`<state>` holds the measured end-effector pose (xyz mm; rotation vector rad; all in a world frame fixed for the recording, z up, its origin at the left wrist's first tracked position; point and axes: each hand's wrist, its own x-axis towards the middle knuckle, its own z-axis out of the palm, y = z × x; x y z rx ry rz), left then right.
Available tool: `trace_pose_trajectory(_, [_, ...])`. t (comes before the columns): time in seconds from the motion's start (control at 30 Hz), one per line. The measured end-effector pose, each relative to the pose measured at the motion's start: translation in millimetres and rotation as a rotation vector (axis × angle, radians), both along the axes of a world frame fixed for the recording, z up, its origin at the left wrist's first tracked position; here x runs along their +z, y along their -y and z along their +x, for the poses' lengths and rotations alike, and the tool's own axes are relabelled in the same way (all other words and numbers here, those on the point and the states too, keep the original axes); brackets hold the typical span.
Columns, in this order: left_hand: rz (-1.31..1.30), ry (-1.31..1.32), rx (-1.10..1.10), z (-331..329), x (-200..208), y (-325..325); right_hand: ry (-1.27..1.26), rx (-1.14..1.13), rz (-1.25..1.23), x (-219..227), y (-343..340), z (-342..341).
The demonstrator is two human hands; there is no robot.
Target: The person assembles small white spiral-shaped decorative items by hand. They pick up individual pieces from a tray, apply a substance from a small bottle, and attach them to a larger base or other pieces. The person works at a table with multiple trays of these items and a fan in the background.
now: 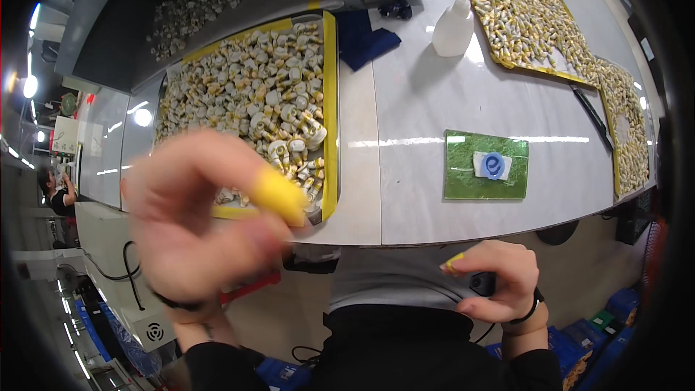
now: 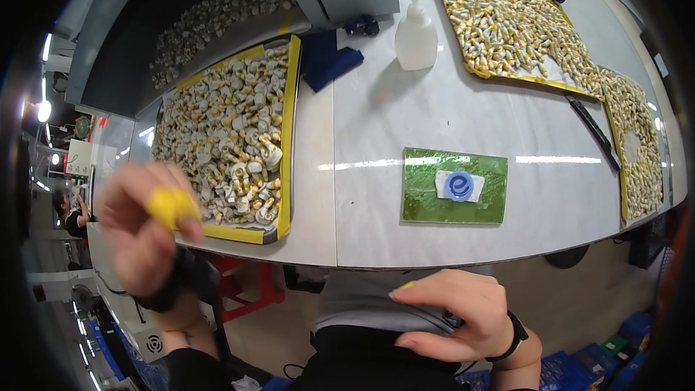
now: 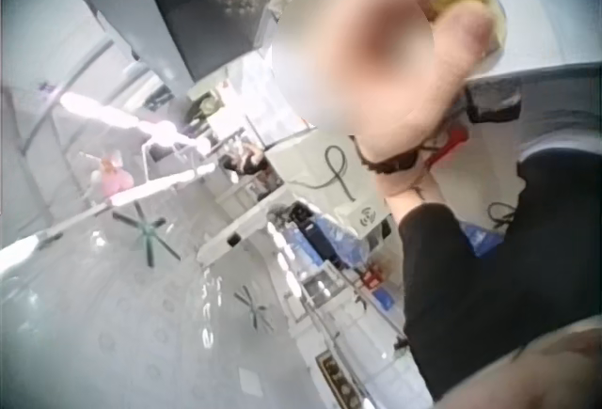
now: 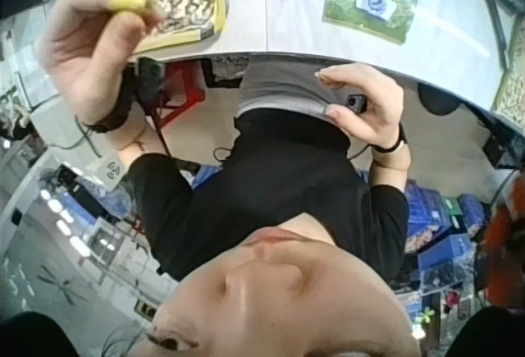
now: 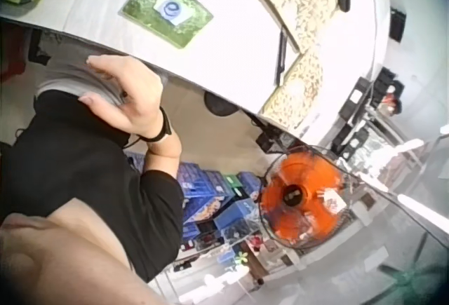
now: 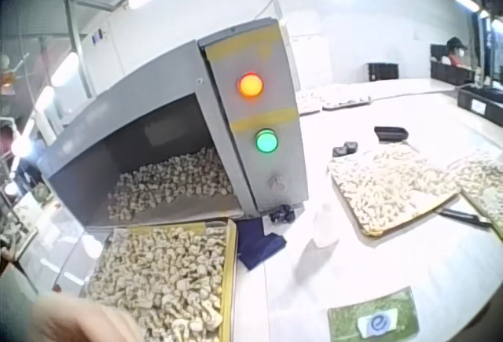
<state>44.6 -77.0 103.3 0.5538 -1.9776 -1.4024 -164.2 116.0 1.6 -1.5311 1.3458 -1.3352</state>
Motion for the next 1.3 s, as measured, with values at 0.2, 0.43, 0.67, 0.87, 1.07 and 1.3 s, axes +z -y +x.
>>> trace_pose_trajectory(0.2, [-0.83,0.763,0.233,-13,29,146,-0.022,-0.082,-0.033,4,-12,-9])
trace_pose_trajectory(0.43, [-0.936,1.053,0.323,7,-16,306,-0.03,-0.177,-0.064,4,-22,-11])
trace_pose_trajectory(0.67, [-0.828,1.256,0.266,-43,-45,326,-0.009,-0.359,-0.084,0,-39,-28])
trace_pose_trajectory(0.87, [-1.001,1.329,0.299,-44,-60,331,0.01,-0.379,-0.123,-1,-40,-33])
trace_pose_trajectory(1.07, [-0.809,1.301,0.305,-41,-44,335,-0.112,-0.319,-0.143,10,-38,-39])
trace_pose_trajectory(1.3, [-0.489,0.802,0.105,-40,4,202,-0.717,-0.446,-0.012,67,-45,-83])
